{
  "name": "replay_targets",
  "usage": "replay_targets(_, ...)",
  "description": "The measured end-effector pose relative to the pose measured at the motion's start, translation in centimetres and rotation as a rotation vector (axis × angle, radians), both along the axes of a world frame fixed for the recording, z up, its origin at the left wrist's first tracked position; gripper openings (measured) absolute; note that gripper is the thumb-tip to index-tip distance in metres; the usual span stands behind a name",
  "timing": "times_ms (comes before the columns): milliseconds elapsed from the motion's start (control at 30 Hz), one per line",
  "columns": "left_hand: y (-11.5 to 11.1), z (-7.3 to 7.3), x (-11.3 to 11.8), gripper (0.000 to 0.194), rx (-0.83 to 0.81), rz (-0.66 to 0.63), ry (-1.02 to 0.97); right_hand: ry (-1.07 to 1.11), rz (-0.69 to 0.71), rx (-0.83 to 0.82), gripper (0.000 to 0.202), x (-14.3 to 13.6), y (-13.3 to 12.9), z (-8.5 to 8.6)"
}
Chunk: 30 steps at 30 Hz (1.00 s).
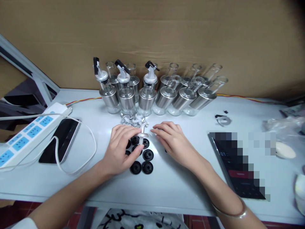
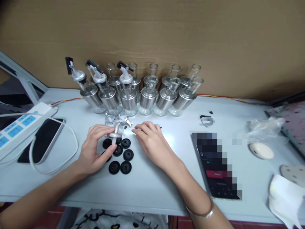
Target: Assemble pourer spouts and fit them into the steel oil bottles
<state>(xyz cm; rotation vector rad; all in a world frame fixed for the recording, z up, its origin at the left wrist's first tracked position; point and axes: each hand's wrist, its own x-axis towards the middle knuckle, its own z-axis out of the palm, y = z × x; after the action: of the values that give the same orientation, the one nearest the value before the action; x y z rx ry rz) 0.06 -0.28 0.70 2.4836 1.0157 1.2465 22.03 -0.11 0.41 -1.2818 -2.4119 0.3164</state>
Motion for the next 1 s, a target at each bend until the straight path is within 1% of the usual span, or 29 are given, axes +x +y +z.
replay_targets(67, -0.1, 0.0, 0.0, 0.031, -0.008, -0.002, -0.008, -0.038, 0.012, 0.002, 0.031, -0.4, 0.1, -0.4)
replay_targets(167, -0.1, 0.0, 0.1, 0.030, -0.007, -0.017, -0.010, -0.036, 0.057, -0.009, 0.038, -1.1, 0.2, -0.9)
replay_targets(267, -0.2, 0.0, 0.1, 0.030, -0.009, -0.013, -0.018, -0.016, 0.087, -0.070, 0.046, -2.0, 0.4, -0.9)
replay_targets(333, -0.2, 0.0, 0.1, 0.029, -0.015, -0.002, -0.029, -0.002, 0.081, -0.103, 0.048, -2.4, 0.6, -0.7)
replay_targets(433, -0.2, 0.1, 0.1, 0.029, -0.012, 0.016, -0.030, 0.019, 0.076, -0.124, 0.045, -2.9, 1.1, -0.5)
replay_targets(600, -0.2, 0.3, 0.1, 0.029, -0.007, 0.036, -0.037, 0.028, 0.110, -0.142, 0.043, -3.5, 1.6, -0.7)
replay_targets(767, -0.3, 0.5, 0.1, 0.028, -0.016, 0.031, -0.048, 0.020, 0.062, -0.143, 0.035, -3.5, 1.4, -0.9)
replay_targets(833, -0.3, 0.4, 0.1, 0.027, -0.050, 0.058, -0.058, 0.028, 0.040, -0.126, 0.030, -3.2, 1.2, -0.9)
replay_targets(900, -0.1, 0.1, 0.0, 0.027, -0.122, 0.121, -0.094, 0.044, 0.036, -0.107, 0.026, -2.8, 0.9, -0.9)
replay_targets(1000, 0.3, -0.3, -0.1, 0.026, -0.309, 0.216, -0.218, 0.028, 0.025, -0.071, 0.020, -2.2, 0.8, -0.8)
